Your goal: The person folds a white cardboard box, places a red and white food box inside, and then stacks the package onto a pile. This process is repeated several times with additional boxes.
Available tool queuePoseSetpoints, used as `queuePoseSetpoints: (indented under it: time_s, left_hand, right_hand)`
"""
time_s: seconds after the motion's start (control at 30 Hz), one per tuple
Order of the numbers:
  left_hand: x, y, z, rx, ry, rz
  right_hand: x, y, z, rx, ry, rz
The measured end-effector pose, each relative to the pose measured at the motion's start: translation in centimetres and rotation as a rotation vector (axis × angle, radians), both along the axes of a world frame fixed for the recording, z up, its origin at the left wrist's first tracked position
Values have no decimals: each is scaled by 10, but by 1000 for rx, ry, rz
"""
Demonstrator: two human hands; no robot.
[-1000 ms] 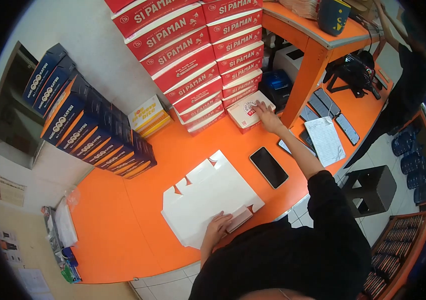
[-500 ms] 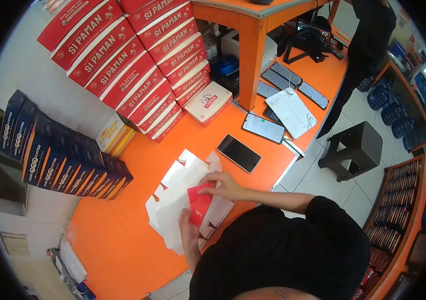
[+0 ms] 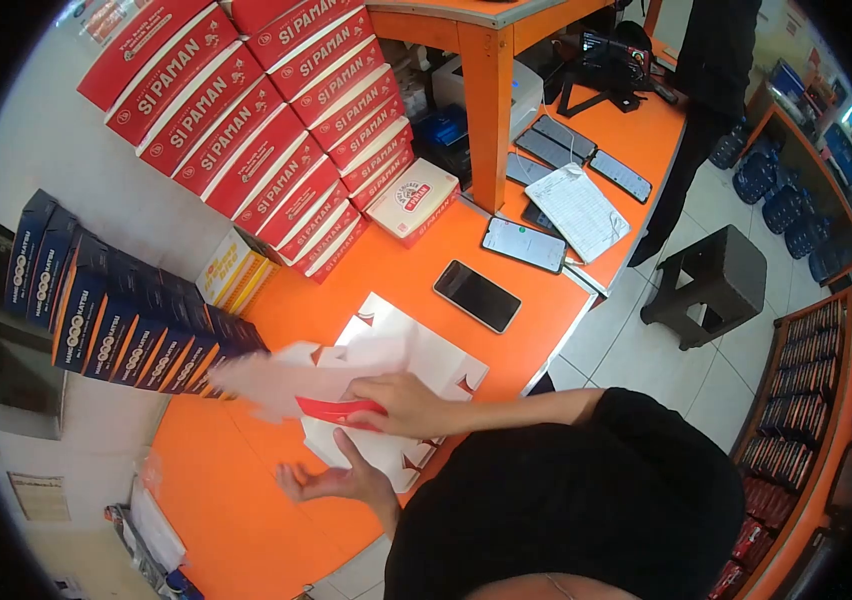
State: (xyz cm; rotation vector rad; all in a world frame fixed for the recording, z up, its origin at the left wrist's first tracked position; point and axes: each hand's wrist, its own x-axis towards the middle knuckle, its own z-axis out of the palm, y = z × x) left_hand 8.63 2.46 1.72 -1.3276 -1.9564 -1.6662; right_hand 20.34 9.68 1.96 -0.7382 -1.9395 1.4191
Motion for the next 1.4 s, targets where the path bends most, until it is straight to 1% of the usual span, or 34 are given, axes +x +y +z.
queuePoseSetpoints:
  time_s: [0.03,0.07,0.1,0.13,0.17,0.2,0.27,0.3,0.4,0.43,0.53,0.57,0.67,0.73,0.8,0.9,0.97,1.0,1.03,1.07,1.1,1.13,1.2,1.23,1.3,1.33,1.37,1.4]
  left_hand:
    - [8,1,5,10,-350,-164]
    - [17,1,11,17,-701,-329]
    - [24,0,19,29,-936,-303]
    - [22,-1,18,29,-911,-315]
    - [15,-3,14,28,-885,-328]
    - [8,-6,9,26,-860,-339]
    - [-4,-11,-18,-39,-481,-381]
    - [-9,-12,-28,-69,-291,-397]
    - [-17,-12,-33,-160,84,-521]
    - [-13,-11,-29,-132,19,-498]
    - [-16,-8,-21,32,7,-450]
    - [-16,-9,-16,42,-2,-454]
    - [-15,-14,-9,102,-65,-405]
    - [-9,-14,-1,86,-150,-390]
    - [-4,-17,-1,57,-268,-339]
    - [-5,-18,5,65,-349,-564]
    - [7,-19,12,-93,-285,-540]
    - [12,-19,17,-169,-254,-524]
    - [11,-24,24,-326,-191,-383]
    - [9,-20,18,-203,-499,-365]
    - [6,-17,12,-17,-792,-327]
    - [3,-11,21,121,-1039,-269]
    - [-29,-15,17,256,-1262,-373]
    - [-39,-15,13,327,-1372,-426]
    - [-31,-6,-16,327,-1233,-449]
    - [-19,-3,-25,334,-1167,-458]
    - [-4,-3,-29,30,-870,-569]
    - [-3,-7,-54,-128,-528,-717]
  right_hand:
    - [-4,-4,-1,-130,83,-22]
    - [-7,-5,-2,-149,141,92]
    - [-8,-6,-3,-171,197,206]
    - [-8,-7,-2,-193,252,322]
    - [-4,3,-2,98,89,356]
    - [-4,7,-2,153,161,274]
    - [-5,14,-1,269,300,113]
    - [0,13,16,50,394,84]
    - [2,10,31,-257,512,-108]
    - [7,17,25,-284,458,-58]
    - [21,24,29,-279,387,-69]
    - [16,22,17,-224,393,-156]
    - [13,1,18,16,379,-260]
    - [13,-2,13,-80,244,-83]
    - [14,-1,9,-255,215,89]
    - [16,11,8,-629,339,335]
    - [19,15,8,-882,416,501]
    - [21,14,16,-645,324,534]
    - [23,11,31,-407,232,562]
    - [25,10,39,-166,142,583]
    - [25,3,9,560,-90,393]
    - [31,6,-2,634,-270,310]
    - [39,8,-13,767,-629,134]
    - [39,12,-11,601,-595,141]
    - [40,25,-3,276,-517,156]
    - [38,26,7,150,-416,192]
    - [35,25,21,28,-317,223]
    - [33,25,30,-88,-219,250]
